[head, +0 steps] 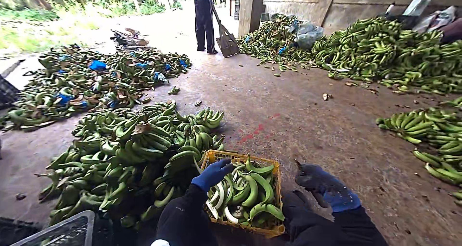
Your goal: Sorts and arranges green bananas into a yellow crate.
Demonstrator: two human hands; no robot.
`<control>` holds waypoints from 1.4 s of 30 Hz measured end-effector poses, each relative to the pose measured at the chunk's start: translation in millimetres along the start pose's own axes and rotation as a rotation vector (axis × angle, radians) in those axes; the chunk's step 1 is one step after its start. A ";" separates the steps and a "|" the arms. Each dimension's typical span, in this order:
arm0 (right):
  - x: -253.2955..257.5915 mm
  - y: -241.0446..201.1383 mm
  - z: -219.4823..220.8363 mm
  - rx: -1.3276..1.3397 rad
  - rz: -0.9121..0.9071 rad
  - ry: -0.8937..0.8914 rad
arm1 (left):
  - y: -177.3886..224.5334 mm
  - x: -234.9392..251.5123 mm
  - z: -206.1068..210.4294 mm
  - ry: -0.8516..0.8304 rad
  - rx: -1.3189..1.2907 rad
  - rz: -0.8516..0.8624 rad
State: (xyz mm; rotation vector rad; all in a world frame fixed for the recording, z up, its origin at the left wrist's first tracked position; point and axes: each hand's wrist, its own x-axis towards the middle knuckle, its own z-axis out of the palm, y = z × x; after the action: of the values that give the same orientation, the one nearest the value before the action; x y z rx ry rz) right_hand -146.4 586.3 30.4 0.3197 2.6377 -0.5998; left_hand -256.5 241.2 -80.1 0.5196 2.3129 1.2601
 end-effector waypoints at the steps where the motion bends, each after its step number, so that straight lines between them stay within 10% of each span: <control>1: 5.0 13.8 0.8 0.057 0.087 0.003 | -1.7 0.9 2.6 -0.023 0.025 0.002; 13: 62.5 36.7 13.7 0.189 0.392 -0.029 | -9.6 -8.5 5.5 -0.195 0.297 0.028; 42: 80.9 -33.5 33.1 -0.216 0.273 -0.241 | -39.5 -19.0 -7.7 -0.104 0.268 -0.102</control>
State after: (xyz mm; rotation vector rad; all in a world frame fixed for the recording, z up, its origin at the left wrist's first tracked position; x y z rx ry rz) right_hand -217.0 552.1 -20.5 0.4971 2.3462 -0.2450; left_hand -249.4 205.8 -106.2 0.5341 2.3992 0.8606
